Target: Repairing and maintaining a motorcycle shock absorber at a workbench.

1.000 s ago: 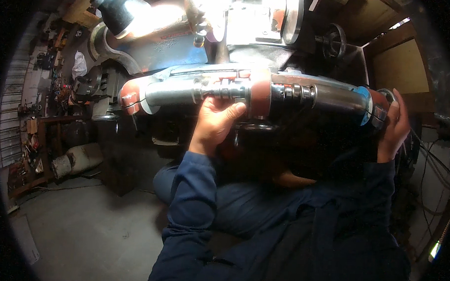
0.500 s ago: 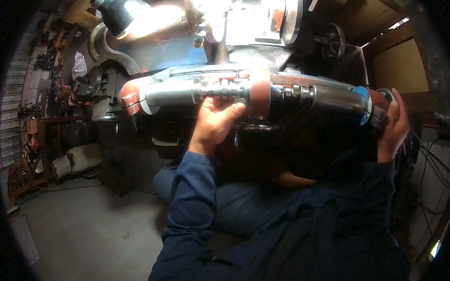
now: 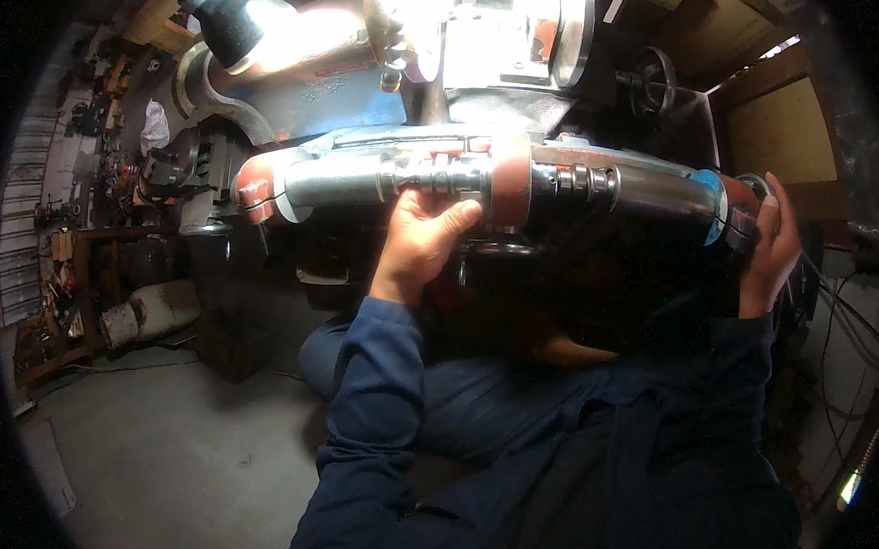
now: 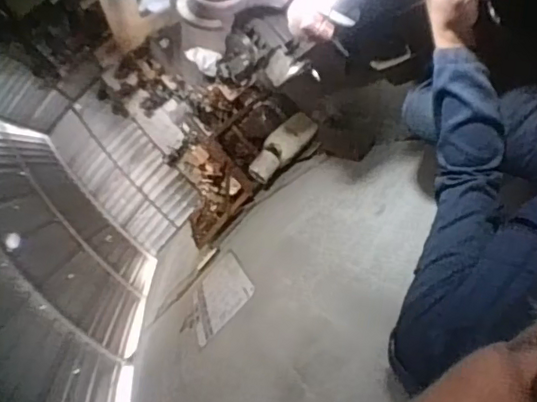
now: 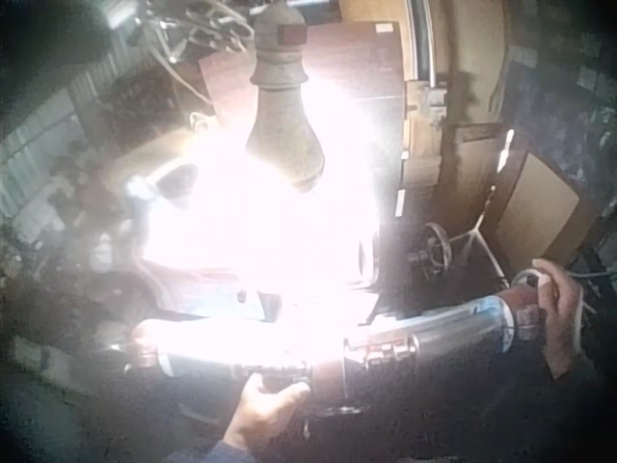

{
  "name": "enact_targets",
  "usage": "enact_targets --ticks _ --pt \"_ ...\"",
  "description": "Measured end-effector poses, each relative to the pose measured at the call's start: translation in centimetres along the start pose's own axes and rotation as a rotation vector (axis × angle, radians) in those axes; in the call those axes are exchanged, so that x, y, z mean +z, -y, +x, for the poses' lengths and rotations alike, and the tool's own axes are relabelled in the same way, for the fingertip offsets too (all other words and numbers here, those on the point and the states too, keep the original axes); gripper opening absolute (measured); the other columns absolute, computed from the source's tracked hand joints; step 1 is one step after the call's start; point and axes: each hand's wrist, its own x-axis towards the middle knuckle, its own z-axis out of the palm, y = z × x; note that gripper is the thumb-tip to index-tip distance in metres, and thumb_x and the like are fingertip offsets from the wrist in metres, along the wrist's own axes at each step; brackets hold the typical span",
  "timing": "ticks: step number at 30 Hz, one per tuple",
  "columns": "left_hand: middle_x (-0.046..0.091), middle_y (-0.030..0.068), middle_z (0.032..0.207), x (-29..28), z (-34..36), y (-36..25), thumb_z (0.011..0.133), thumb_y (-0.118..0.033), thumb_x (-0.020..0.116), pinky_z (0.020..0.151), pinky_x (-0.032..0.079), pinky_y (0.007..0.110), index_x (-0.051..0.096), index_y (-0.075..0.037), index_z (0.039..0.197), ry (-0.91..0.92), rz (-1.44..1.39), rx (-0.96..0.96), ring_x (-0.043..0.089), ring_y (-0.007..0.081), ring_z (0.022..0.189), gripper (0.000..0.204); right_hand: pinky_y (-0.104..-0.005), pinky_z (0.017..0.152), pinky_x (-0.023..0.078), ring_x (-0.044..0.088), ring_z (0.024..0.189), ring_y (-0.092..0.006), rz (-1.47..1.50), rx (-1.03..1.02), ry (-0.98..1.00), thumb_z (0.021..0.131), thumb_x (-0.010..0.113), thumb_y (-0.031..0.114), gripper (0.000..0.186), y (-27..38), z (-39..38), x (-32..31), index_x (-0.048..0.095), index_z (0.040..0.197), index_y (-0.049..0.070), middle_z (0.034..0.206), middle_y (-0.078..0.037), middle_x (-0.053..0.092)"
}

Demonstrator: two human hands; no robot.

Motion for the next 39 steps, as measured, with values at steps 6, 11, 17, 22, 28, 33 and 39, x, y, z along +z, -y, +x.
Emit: enact_targets --ticks 6,11,17,22,28,33,39 --pt "0.054 0.0065 0.126 -0.11 0.05 0.2 0.081 -0.001 0.068 0.101 0.035 0.032 0.045 -0.004 0.131 0.017 -0.003 0.027 0.05 0.0171 0.115 0.055 -0.0372 0.095 0.044 0.059 0.11 -0.0272 -0.004 -0.018 -0.019 0.098 0.044 0.033 0.04 -0.51 0.09 0.08 0.061 0.121 0.005 0.12 -0.017 0.061" --pt "0.052 0.0091 0.13 -0.49 -0.05 0.27 0.081 0.002 0.067 0.105 0.034 0.034 0.045 -0.004 0.13 0.006 0.012 0.014 0.047 0.0204 0.121 0.055 -0.0377 0.095 0.044 0.058 0.111 -0.0278 0.013 -0.002 -0.013 0.098 0.044 0.033 0.04 -0.21 -0.03 0.12 0.061 0.121 0.005 0.12 -0.017 0.061" --pt "0.052 0.0097 0.13 -0.16 0.1 0.21 0.08 0.003 0.067 0.105 0.034 0.034 0.045 -0.003 0.13 0.011 0.001 0.004 0.047 0.0206 0.121 0.055 -0.0373 0.095 0.044 0.058 0.111 -0.0276 -0.028 -0.036 -0.023 0.098 0.043 0.032 0.039 -0.45 0.09 -0.05 0.06 0.121 0.005 0.12 -0.016 0.061" --pt "0.055 0.0083 0.126 -0.12 0.19 0.44 0.081 0.0 0.068 0.103 0.035 0.033 0.045 -0.003 0.131 0.013 -0.054 0.033 0.05 0.019 0.117 0.055 -0.0367 0.093 0.045 0.06 0.108 -0.0261 0.003 -0.032 -0.019 0.098 0.044 0.03 0.038 -0.26 -0.02 0.04 0.06 0.121 0.005 0.118 -0.016 0.063" --pt "0.052 0.0092 0.129 -0.43 0.11 0.5 0.082 0.004 0.065 0.103 0.036 0.036 0.041 -0.004 0.133 0.029 -0.004 0.055 0.05 0.021 0.119 0.057 -0.0361 0.091 0.047 0.06 0.108 -0.0263 -0.007 -0.024 -0.015 0.097 0.045 0.029 0.037 0.01 -0.04 0.0 0.061 0.12 0.004 0.117 -0.017 0.063" --pt "0.053 0.0085 0.127 -0.56 -0.03 0.55 0.082 0.005 0.064 0.102 0.038 0.035 0.041 -0.005 0.133 0.013 -0.038 0.035 0.05 0.0201 0.118 0.056 -0.0365 0.09 0.048 0.061 0.105 -0.0271 0.01 -0.052 -0.024 0.098 0.044 0.028 0.036 -0.03 -0.03 -0.01 0.061 0.12 0.004 0.115 -0.017 0.063" --pt "0.05 0.0114 0.133 -0.95 0.04 0.78 0.08 0.003 0.066 0.107 0.033 0.037 0.043 -0.004 0.131 0.009 -0.015 0.014 0.047 0.0229 0.124 0.056 -0.0368 0.09 0.048 0.061 0.105 -0.027 0.014 -0.047 -0.031 0.098 0.044 0.028 0.037 0.02 -0.03 0.03 0.061 0.119 0.004 0.114 -0.017 0.064"
